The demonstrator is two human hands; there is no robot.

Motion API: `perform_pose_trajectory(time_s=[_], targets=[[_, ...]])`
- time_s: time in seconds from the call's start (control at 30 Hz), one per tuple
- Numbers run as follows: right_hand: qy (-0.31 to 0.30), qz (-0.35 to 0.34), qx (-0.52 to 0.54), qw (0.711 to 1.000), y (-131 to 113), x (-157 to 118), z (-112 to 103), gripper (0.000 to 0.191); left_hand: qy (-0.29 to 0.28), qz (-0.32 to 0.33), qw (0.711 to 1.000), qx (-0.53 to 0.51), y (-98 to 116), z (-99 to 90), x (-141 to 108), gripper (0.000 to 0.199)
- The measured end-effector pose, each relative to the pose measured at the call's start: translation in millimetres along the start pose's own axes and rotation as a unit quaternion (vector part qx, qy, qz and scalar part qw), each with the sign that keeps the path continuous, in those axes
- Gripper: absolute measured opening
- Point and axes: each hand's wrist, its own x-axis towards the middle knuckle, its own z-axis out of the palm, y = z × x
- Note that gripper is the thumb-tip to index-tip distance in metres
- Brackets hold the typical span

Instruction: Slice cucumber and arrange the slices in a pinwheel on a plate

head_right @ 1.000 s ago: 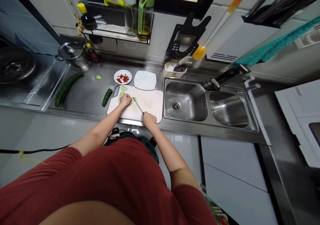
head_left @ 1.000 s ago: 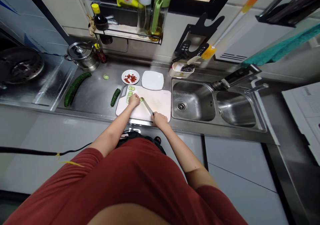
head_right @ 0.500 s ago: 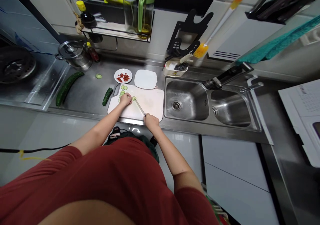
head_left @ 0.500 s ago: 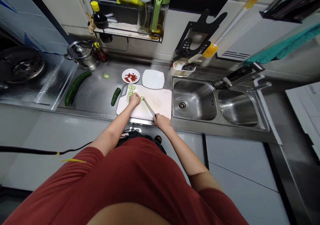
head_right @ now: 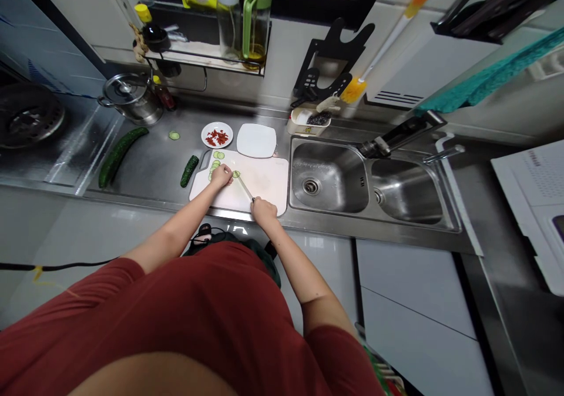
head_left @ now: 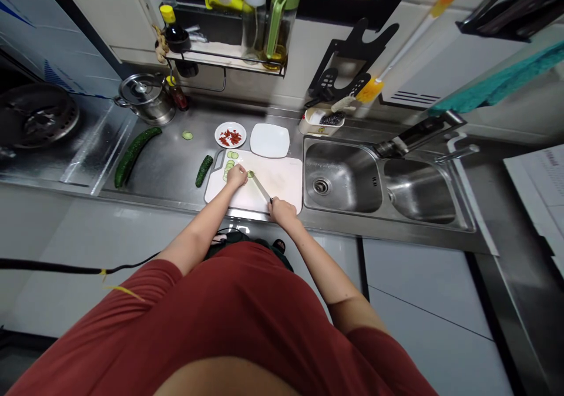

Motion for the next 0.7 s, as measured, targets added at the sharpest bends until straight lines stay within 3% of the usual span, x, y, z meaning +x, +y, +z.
perform_pose_trajectory(time_s=[0.7], targets=[[0.008, 0.0, 0.002, 1.0, -4.7, 3.0, -2.9, 0.036, -0.005, -0.014, 1.0, 0.006, 2.6, 0.3, -1.6, 0.015]])
